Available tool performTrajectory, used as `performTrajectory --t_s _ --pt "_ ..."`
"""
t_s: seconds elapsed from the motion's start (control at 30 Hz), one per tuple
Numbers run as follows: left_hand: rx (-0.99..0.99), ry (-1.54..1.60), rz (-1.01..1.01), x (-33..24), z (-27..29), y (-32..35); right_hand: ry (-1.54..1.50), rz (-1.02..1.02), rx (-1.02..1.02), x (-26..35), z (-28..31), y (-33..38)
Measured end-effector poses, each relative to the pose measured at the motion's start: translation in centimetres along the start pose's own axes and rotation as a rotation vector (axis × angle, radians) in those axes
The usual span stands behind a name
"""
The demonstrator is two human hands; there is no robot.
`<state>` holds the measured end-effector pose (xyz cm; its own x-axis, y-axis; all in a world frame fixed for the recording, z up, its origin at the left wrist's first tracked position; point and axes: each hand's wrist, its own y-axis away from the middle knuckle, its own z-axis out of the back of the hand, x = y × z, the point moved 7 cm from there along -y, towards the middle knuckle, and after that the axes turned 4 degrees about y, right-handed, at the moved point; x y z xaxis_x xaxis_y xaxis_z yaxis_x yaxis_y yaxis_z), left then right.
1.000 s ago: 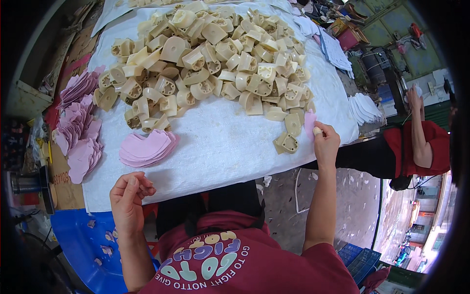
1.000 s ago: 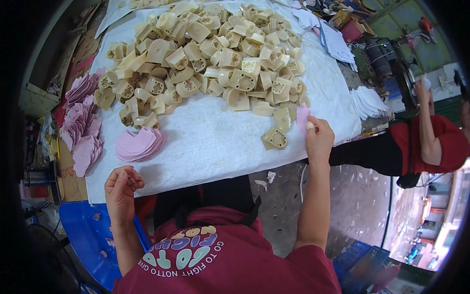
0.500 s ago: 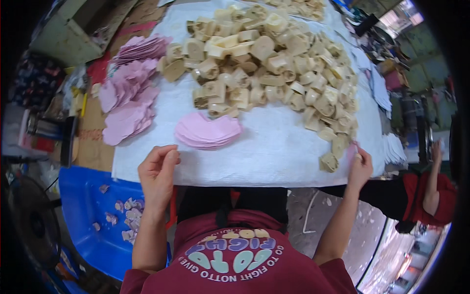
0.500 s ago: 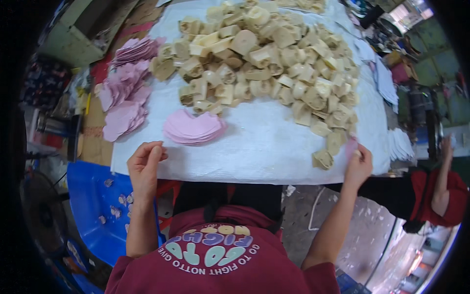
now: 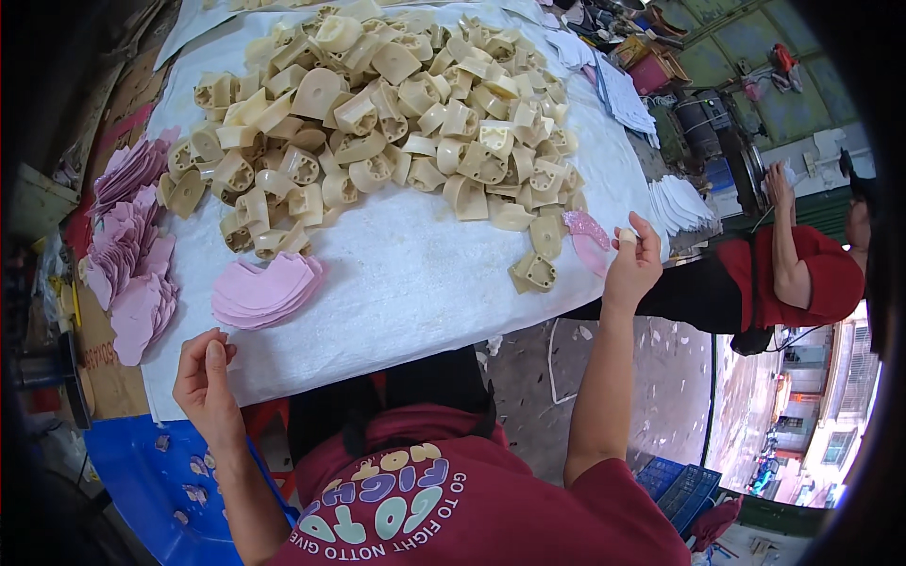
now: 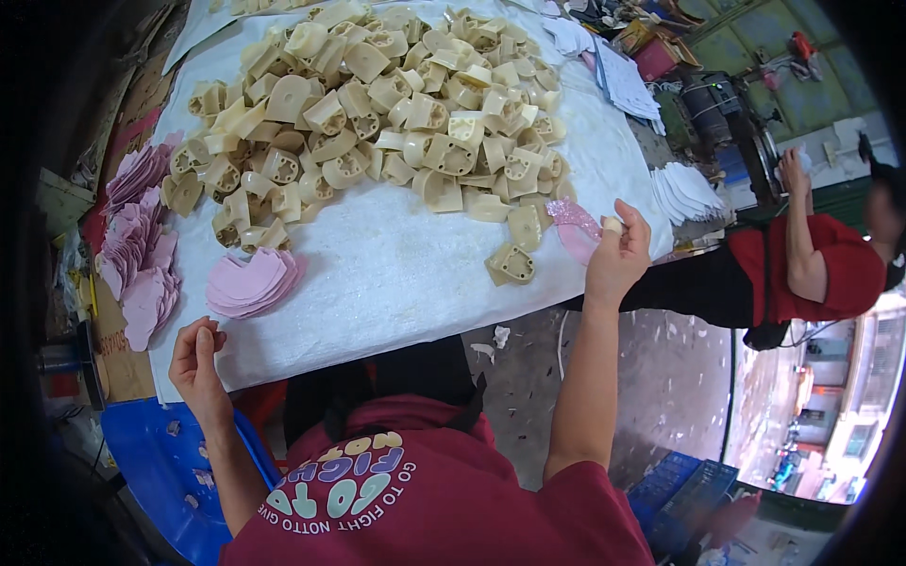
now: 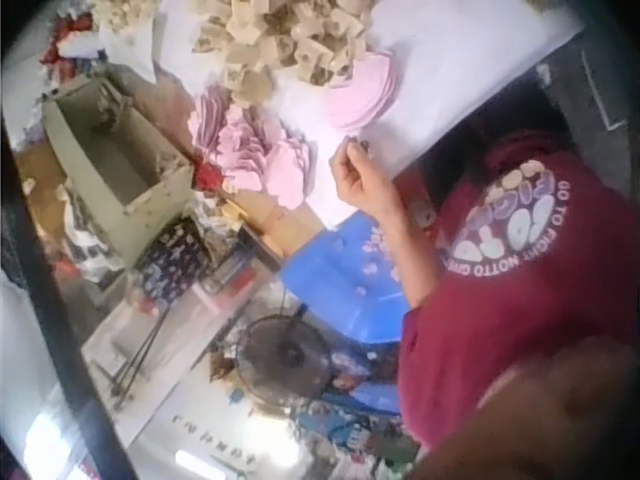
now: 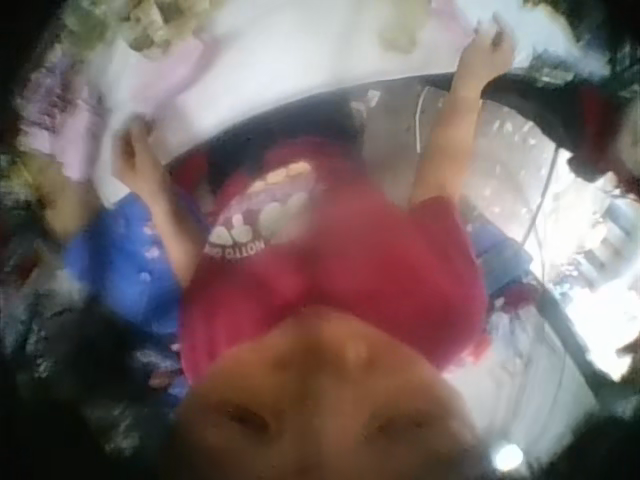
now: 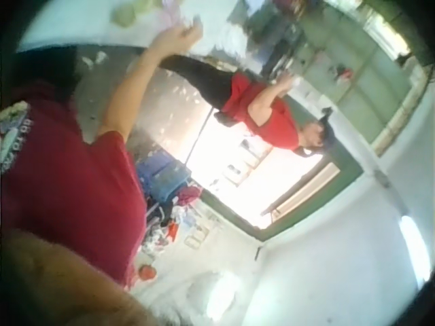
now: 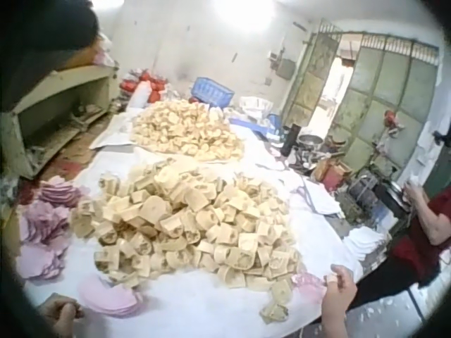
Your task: The person assembles small decorative items by pressing pink foam pieces into beige plastic molds. They repeatedly pick up a mold, insert a foam piece, press it into shape, and then remove the finished item. The process is repetitive and involves handling multiple identical components on a cluttered workbench.
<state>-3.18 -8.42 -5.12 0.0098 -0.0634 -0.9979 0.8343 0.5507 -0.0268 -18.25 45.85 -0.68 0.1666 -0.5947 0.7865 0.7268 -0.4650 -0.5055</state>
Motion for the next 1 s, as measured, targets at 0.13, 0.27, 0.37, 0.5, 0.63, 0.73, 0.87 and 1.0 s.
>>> performTrajectory --t_s 0.13,0.27,0.37,0.5,0.63,0.73,0.87,1.0 --pt "0.024 -0.017 -0.037 -0.3 -0.2 0.3 0.284 0.156 0.148 2.7 -1.7 1.4" --pt "0.033 -0.037 -0.072 -0.3 0.2 0.4 0.556 0.345 0.278 0.7 -2.8 1.7" --pt "0.011 -0.047 -0.060 -0.1 0.8 0.4 0.543 0.294 0.322 -0.4 -3.1 1.0" --pt "-0.016 -0.048 -0.060 -0.4 0.8 0.5 0.409 0.223 0.155 -1.1 -1.4 -0.4" --pt "0.003 -0.045 -0.053 -0.2 0.2 0.3 0.208 0.012 0.238 -1.8 -1.0 -1.3" --pt "0.032 -0.042 -0.055 -0.1 -0.4 0.2 0.186 -0.360 0.372 -3.6 -1.4 -0.3" --pt "0.034 -0.059 -0.068 -0.4 -0.4 0.3 0.222 -0.361 0.407 -3.9 -2.2 -0.1" --pt "-0.006 -0.080 -0.068 -0.2 0.7 0.3 0.089 -0.191 0.238 -2.0 -1.6 -1.1"
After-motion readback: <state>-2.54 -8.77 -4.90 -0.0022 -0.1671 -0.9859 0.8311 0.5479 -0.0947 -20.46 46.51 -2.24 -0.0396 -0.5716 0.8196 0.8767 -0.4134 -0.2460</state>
